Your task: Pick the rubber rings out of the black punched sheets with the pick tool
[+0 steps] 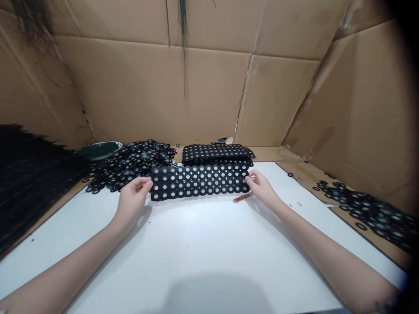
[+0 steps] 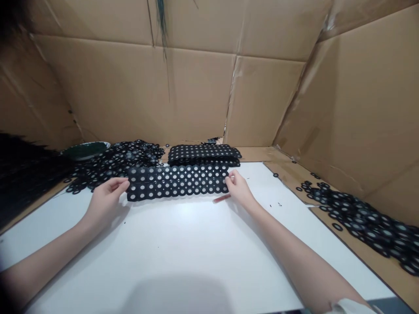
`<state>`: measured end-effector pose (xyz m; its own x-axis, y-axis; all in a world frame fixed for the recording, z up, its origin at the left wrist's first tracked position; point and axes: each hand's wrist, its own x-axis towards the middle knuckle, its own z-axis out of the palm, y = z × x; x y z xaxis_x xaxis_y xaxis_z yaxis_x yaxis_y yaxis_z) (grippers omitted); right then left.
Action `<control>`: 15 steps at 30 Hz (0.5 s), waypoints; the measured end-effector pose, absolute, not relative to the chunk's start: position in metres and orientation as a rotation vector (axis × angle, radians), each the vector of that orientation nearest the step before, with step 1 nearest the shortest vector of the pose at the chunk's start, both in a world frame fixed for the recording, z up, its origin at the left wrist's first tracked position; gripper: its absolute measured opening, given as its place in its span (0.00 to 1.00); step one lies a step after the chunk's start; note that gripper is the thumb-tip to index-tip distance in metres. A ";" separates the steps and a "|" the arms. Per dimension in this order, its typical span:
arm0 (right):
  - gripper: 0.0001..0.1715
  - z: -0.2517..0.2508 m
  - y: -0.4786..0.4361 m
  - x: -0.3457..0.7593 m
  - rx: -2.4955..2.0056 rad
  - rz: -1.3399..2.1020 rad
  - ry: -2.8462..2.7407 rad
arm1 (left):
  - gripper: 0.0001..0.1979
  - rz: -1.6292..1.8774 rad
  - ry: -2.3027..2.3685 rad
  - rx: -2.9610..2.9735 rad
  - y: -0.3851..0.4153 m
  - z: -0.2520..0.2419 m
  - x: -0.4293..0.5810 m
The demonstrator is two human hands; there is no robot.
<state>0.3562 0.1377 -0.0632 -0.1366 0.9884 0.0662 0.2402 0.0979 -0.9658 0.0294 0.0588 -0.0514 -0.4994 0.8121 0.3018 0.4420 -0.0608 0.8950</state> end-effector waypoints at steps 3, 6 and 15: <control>0.10 -0.066 0.136 0.350 -1.256 1.174 -1.521 | 0.11 1.605 1.898 1.277 0.063 -0.056 0.025; 0.10 -0.070 0.138 0.350 -1.244 1.182 -1.526 | 0.09 1.625 1.903 1.259 0.065 -0.058 0.023; 0.12 -0.076 0.141 0.349 -1.020 1.332 -1.462 | 0.10 1.682 2.089 1.237 0.067 -0.054 0.019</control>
